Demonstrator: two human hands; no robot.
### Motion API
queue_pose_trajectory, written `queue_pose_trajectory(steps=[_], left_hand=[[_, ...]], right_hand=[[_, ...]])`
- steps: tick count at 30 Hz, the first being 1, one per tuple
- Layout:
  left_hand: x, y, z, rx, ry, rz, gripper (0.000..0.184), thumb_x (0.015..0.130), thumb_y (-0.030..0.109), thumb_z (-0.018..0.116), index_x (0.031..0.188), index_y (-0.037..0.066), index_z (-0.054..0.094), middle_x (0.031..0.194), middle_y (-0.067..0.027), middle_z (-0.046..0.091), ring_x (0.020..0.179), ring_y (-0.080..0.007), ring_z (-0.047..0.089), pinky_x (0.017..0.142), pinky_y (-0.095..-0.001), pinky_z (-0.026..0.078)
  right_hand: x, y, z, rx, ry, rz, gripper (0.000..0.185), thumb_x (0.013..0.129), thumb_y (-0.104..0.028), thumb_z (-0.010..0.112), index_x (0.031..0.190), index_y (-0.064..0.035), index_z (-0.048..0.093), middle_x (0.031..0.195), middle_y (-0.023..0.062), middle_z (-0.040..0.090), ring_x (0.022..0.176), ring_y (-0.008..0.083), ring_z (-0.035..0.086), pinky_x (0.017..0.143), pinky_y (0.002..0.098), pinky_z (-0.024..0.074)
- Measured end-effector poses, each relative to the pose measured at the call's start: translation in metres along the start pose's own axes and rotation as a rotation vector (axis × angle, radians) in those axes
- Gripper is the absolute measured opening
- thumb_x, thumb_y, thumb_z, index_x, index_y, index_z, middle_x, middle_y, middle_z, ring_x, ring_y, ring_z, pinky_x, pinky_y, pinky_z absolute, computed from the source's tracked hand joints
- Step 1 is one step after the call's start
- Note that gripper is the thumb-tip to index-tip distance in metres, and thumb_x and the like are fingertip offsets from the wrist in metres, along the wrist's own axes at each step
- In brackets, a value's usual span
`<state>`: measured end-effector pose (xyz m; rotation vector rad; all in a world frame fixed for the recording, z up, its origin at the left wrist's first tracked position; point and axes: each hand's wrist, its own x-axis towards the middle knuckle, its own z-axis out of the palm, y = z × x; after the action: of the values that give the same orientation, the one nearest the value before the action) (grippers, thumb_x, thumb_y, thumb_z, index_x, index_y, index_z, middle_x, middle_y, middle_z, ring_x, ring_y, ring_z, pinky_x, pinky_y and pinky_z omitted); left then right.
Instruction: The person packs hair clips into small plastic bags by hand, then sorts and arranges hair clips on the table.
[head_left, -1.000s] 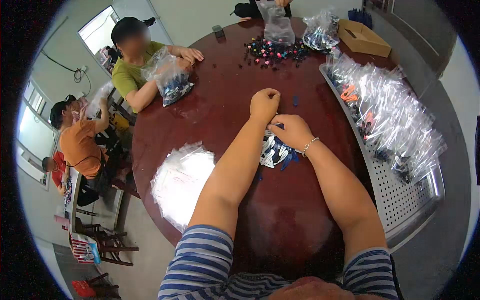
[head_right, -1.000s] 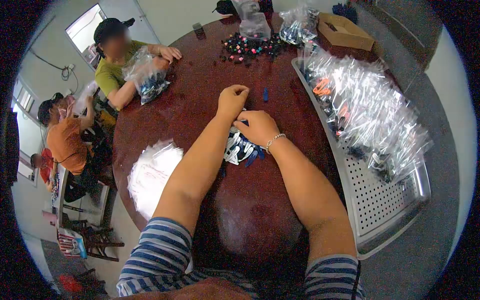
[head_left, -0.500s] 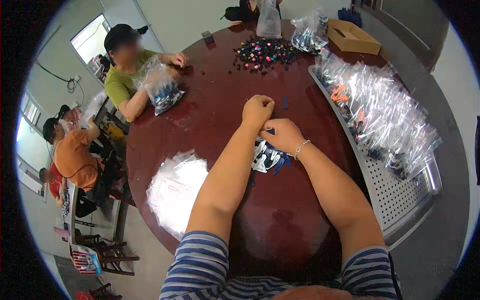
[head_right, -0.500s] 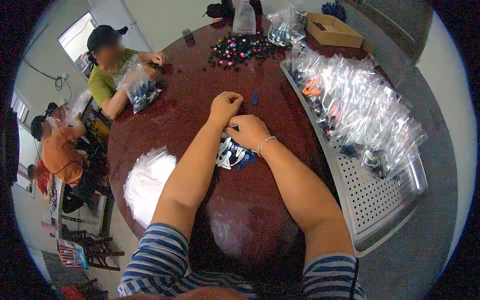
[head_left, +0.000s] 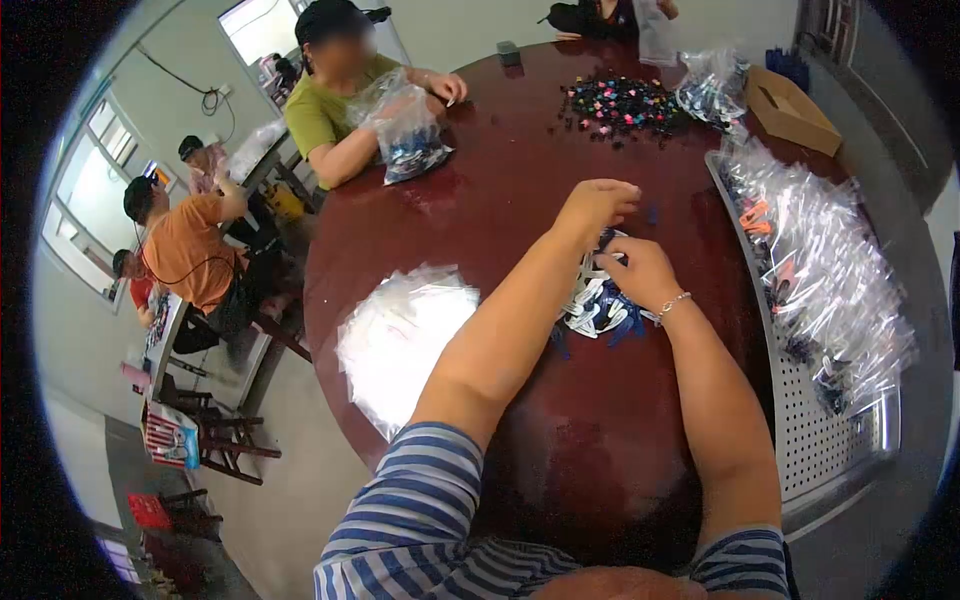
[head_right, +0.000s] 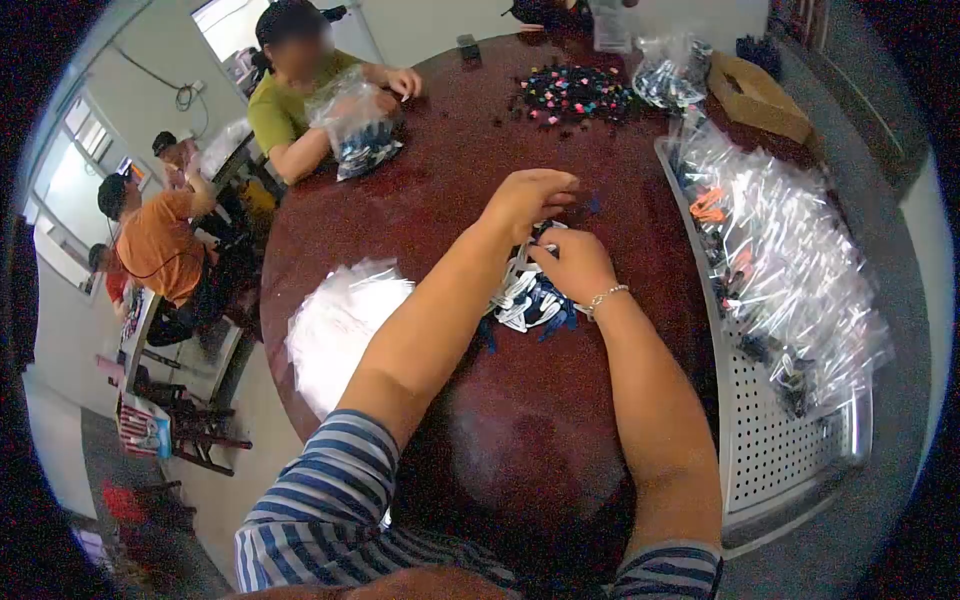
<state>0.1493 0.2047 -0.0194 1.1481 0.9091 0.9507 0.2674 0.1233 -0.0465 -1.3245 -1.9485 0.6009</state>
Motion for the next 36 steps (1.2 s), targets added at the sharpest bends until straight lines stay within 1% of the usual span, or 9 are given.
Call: queue_pose_trajectory(steps=[7, 12, 13, 14, 19, 24, 27, 32, 36], left_hand=[[-0.019, 0.024, 0.023, 0.262, -0.007, 0.253, 0.021, 0.087, 0.017, 0.065, 0.1, 0.0, 0.067, 0.091, -0.0054, 0.068, 0.084, -0.0126, 0.061, 0.073, -0.0277, 0.047], [-0.042, 0.043, 0.039, 0.233, -0.021, 0.35, 0.021, 0.091, 0.019, 0.061, 0.089, -0.001, 0.067, 0.067, -0.0055, 0.063, 0.045, -0.0071, 0.05, 0.042, -0.0222, 0.039], [-0.042, 0.044, 0.038, 0.235, -0.02, 0.353, 0.021, 0.091, 0.019, 0.061, 0.089, -0.001, 0.067, 0.067, -0.0055, 0.063, 0.045, -0.0071, 0.05, 0.042, -0.0222, 0.039], [-0.042, 0.044, 0.037, 0.321, 0.003, 0.332, 0.023, 0.091, 0.021, 0.061, 0.087, -0.001, 0.066, 0.066, -0.0049, 0.063, 0.045, -0.0072, 0.05, 0.042, -0.0224, 0.039], [-0.032, 0.038, 0.026, 0.338, 0.034, 0.281, 0.029, 0.09, 0.027, 0.062, 0.081, 0.0, 0.065, 0.063, -0.003, 0.061, 0.046, -0.0072, 0.049, 0.043, -0.0224, 0.037], [-0.032, 0.036, 0.034, -0.061, -0.096, 0.165, 0.024, 0.091, 0.024, 0.061, 0.081, 0.003, 0.065, 0.064, -0.0012, 0.06, 0.052, -0.0073, 0.048, 0.049, -0.0215, 0.037], [-0.036, 0.047, 0.03, -0.112, -0.111, 0.208, 0.022, 0.092, 0.023, 0.06, 0.083, 0.003, 0.066, 0.068, -0.0013, 0.061, 0.054, -0.0073, 0.049, 0.049, -0.0213, 0.037], [-0.047, 0.07, 0.026, -0.163, -0.069, 0.322, 0.019, 0.091, 0.023, 0.061, 0.084, 0.006, 0.067, 0.069, 0.0001, 0.062, 0.055, -0.0058, 0.05, 0.051, -0.0196, 0.035], [-0.058, 0.082, 0.029, -0.153, -0.071, 0.384, 0.019, 0.091, 0.023, 0.061, 0.084, 0.007, 0.067, 0.07, 0.0003, 0.063, 0.056, -0.0046, 0.052, 0.052, -0.0193, 0.036]], right_hand=[[0.002, 0.002, 0.001, 0.037, 0.03, -0.023, 0.022, 0.082, -0.022, 0.064, 0.095, -0.0059, 0.069, 0.091, 0.0169, 0.068, 0.084, 0.0349, 0.065, 0.077, 0.0392, 0.0504], [-0.001, -0.003, -0.003, 0.018, 0.016, -0.038, 0.022, 0.078, -0.022, 0.068, 0.093, -0.0048, 0.07, 0.089, 0.0153, 0.069, 0.083, 0.0304, 0.067, 0.075, 0.0374, 0.0503], [-0.002, -0.005, -0.004, 0.004, 0.003, -0.029, 0.021, 0.078, -0.018, 0.07, 0.092, -0.002, 0.07, 0.087, 0.0154, 0.07, 0.082, 0.0283, 0.067, 0.074, 0.036, 0.05], [-0.002, -0.004, -0.002, 0.088, 0.017, -0.027, 0.028, 0.079, -0.032, 0.069, 0.089, -0.006, 0.071, 0.084, 0.0157, 0.069, 0.082, 0.0336, 0.066, 0.074, 0.0386, 0.0507], [0.004, 0.003, 0.0, -0.013, -0.026, 0.026, 0.027, 0.079, -0.028, 0.069, 0.091, -0.0046, 0.071, 0.086, 0.0164, 0.069, 0.082, 0.0341, 0.066, 0.076, 0.0384, 0.0506], [-0.002, -0.002, -0.003, 0.051, 0.023, -0.086, 0.029, 0.077, -0.018, 0.065, 0.101, -0.0023, 0.067, 0.102, 0.0198, 0.066, 0.095, 0.035, 0.062, 0.088, 0.0373, 0.0467], [0.0, 0.0, -0.002, 0.202, -0.024, -0.208, 0.036, 0.076, -0.012, 0.062, 0.11, 0.002, 0.061, 0.115, 0.0202, 0.061, 0.111, 0.0298, 0.057, 0.096, 0.037, 0.0418], [-0.004, -0.036, -0.006, 1.141, -0.316, -0.038, 0.062, 0.072, 0.001, 0.061, 0.132, 0.0015, 0.043, 0.13, 0.0109, 0.05, 0.124, 0.0227, 0.047, 0.104, 0.0363, 0.0367], [-0.019, -0.07, -0.001, 1.101, -0.474, 0.019, 0.063, 0.076, 0.001, 0.065, 0.134, 0.0008, 0.039, 0.131, 0.0116, 0.05, 0.124, 0.0225, 0.047, 0.104, 0.037, 0.0382]])
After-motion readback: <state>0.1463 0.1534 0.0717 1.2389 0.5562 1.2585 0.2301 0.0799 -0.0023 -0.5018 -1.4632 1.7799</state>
